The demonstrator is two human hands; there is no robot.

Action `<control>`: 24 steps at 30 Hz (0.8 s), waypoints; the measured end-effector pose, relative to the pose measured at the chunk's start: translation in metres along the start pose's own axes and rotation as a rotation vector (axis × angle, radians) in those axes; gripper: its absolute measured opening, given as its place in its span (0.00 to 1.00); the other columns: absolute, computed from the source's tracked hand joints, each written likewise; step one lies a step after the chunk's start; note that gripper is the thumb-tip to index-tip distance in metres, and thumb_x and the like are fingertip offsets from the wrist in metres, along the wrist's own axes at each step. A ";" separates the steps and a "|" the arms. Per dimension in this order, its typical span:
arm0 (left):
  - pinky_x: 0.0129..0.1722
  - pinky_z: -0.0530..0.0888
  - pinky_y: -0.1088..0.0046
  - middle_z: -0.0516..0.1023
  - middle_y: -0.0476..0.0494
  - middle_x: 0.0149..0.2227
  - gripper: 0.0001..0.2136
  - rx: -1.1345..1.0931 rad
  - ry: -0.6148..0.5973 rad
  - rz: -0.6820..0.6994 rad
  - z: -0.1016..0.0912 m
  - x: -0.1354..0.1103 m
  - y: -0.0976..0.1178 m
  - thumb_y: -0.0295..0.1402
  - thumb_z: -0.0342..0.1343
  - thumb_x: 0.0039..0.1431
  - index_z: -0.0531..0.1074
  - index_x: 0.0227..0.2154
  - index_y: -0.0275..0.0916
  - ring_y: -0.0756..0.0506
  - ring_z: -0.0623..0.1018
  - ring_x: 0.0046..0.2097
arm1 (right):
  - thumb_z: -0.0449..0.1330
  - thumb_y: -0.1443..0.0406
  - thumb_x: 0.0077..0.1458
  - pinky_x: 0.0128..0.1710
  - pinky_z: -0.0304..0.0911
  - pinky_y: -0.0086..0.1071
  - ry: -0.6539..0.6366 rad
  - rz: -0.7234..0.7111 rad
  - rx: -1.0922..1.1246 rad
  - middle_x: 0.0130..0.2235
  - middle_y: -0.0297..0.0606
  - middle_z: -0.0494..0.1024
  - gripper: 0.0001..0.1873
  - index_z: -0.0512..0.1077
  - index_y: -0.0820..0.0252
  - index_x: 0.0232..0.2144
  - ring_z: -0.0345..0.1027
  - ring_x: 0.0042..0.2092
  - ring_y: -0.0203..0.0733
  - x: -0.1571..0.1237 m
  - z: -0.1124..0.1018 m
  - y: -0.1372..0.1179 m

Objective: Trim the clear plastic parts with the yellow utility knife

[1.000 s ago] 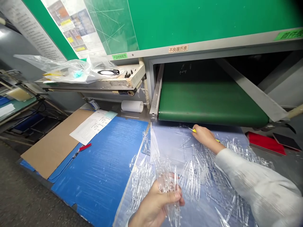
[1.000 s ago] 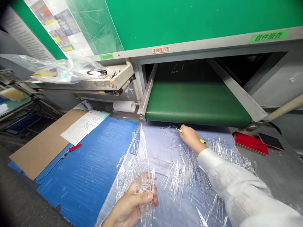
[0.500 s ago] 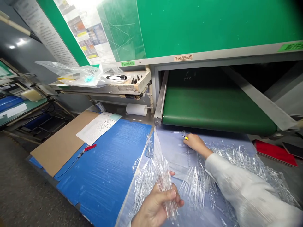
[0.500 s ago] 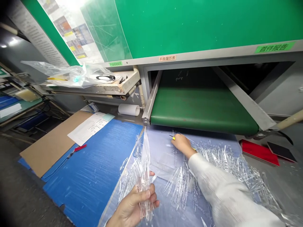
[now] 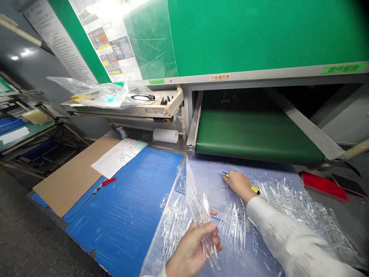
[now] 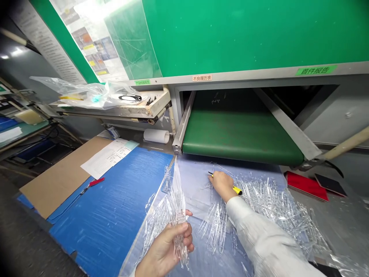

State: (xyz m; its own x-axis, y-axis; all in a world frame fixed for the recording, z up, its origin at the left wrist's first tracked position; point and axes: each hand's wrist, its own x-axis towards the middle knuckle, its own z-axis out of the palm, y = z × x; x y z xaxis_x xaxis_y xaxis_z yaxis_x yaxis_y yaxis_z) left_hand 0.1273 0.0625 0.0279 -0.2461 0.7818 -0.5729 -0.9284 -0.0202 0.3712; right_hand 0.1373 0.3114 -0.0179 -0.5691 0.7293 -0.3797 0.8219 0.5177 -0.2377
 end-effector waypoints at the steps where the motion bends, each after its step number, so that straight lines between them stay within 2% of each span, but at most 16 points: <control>1: 0.28 0.63 0.75 0.69 0.54 0.20 0.23 -0.008 -0.008 0.003 -0.001 0.000 0.001 0.27 0.69 0.39 0.72 0.41 0.35 0.55 0.66 0.21 | 0.57 0.62 0.61 0.43 0.68 0.43 -0.007 0.001 0.045 0.51 0.42 0.71 0.16 0.67 0.60 0.50 0.70 0.46 0.44 0.003 -0.002 -0.003; 4: 0.25 0.58 0.77 0.65 0.56 0.19 0.22 -0.029 -0.004 0.029 -0.002 -0.001 0.003 0.25 0.70 0.37 0.73 0.39 0.35 0.56 0.64 0.20 | 0.57 0.62 0.61 0.44 0.68 0.43 -0.040 -0.007 0.201 0.51 0.42 0.71 0.16 0.67 0.60 0.50 0.70 0.46 0.44 0.005 -0.008 -0.006; 7: 0.26 0.59 0.76 0.63 0.55 0.16 0.15 -0.044 0.046 0.043 -0.003 0.001 0.005 0.28 0.69 0.39 0.74 0.32 0.31 0.56 0.63 0.20 | 0.57 0.62 0.61 0.43 0.68 0.43 -0.094 -0.034 0.394 0.51 0.41 0.71 0.16 0.67 0.59 0.50 0.70 0.46 0.44 -0.001 -0.015 0.001; 10: 0.29 0.63 0.73 0.67 0.53 0.17 0.13 -0.021 0.075 0.070 -0.002 0.002 0.006 0.30 0.68 0.40 0.73 0.29 0.33 0.54 0.66 0.21 | 0.57 0.61 0.61 0.40 0.69 0.40 -0.179 -0.082 0.630 0.49 0.40 0.72 0.15 0.68 0.60 0.49 0.71 0.43 0.42 -0.019 -0.022 0.011; 12: 0.31 0.64 0.72 0.69 0.53 0.18 0.14 0.030 0.084 0.125 0.001 0.002 0.007 0.29 0.69 0.39 0.72 0.30 0.35 0.52 0.69 0.23 | 0.56 0.60 0.61 0.32 0.69 0.34 -0.259 -0.126 0.808 0.41 0.37 0.74 0.13 0.69 0.62 0.44 0.71 0.35 0.37 -0.042 -0.026 0.015; 14: 0.33 0.65 0.72 0.72 0.52 0.21 0.14 0.117 0.075 0.197 0.007 0.001 0.010 0.31 0.69 0.39 0.71 0.30 0.36 0.51 0.71 0.24 | 0.55 0.56 0.61 0.22 0.61 0.26 -0.366 -0.189 0.993 0.26 0.28 0.70 0.15 0.69 0.63 0.34 0.61 0.22 0.29 -0.073 -0.029 0.013; 15: 0.33 0.65 0.72 0.73 0.50 0.23 0.14 0.155 0.058 0.236 0.011 0.000 0.012 0.32 0.69 0.40 0.71 0.30 0.36 0.51 0.71 0.25 | 0.55 0.52 0.59 0.18 0.54 0.24 -0.431 -0.225 1.082 0.20 0.23 0.62 0.19 0.67 0.62 0.27 0.52 0.17 0.26 -0.090 -0.030 0.011; 17: 0.33 0.65 0.73 0.76 0.48 0.28 0.13 0.213 0.007 0.317 0.020 -0.001 0.015 0.33 0.68 0.43 0.71 0.30 0.35 0.52 0.71 0.25 | 0.60 0.45 0.49 0.17 0.45 0.24 -0.575 -0.283 1.234 0.14 0.19 0.50 0.26 0.60 0.59 0.19 0.40 0.16 0.24 -0.124 -0.030 0.004; 20: 0.33 0.66 0.73 0.78 0.44 0.34 0.13 0.253 -0.074 0.401 0.031 -0.003 0.016 0.34 0.67 0.45 0.70 0.31 0.36 0.52 0.71 0.26 | 0.64 0.46 0.44 0.17 0.39 0.24 -0.752 -0.278 1.385 0.15 0.20 0.51 0.27 0.58 0.59 0.17 0.35 0.16 0.22 -0.163 -0.021 -0.008; 22: 0.32 0.67 0.73 0.78 0.46 0.32 0.13 0.311 -0.086 0.434 0.034 -0.005 0.016 0.34 0.66 0.45 0.69 0.30 0.37 0.52 0.71 0.25 | 0.64 0.47 0.46 0.16 0.37 0.24 -0.807 -0.252 1.446 0.17 0.20 0.53 0.24 0.61 0.59 0.20 0.34 0.16 0.21 -0.177 -0.013 -0.012; 24: 0.31 0.67 0.73 0.75 0.50 0.27 0.11 0.413 -0.031 0.478 0.035 -0.006 0.016 0.34 0.65 0.46 0.69 0.29 0.37 0.52 0.70 0.25 | 0.62 0.48 0.49 0.17 0.36 0.24 -0.811 -0.242 1.483 0.16 0.20 0.54 0.22 0.66 0.61 0.24 0.34 0.16 0.22 -0.184 -0.006 -0.013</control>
State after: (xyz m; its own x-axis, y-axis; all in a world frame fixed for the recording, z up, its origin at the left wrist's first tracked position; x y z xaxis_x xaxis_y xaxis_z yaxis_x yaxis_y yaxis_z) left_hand 0.1234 0.0795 0.0632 -0.5929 0.7638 -0.2553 -0.5327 -0.1342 0.8356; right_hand 0.2314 0.1736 0.0607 -0.9031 0.0629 -0.4248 0.3073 -0.5963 -0.7416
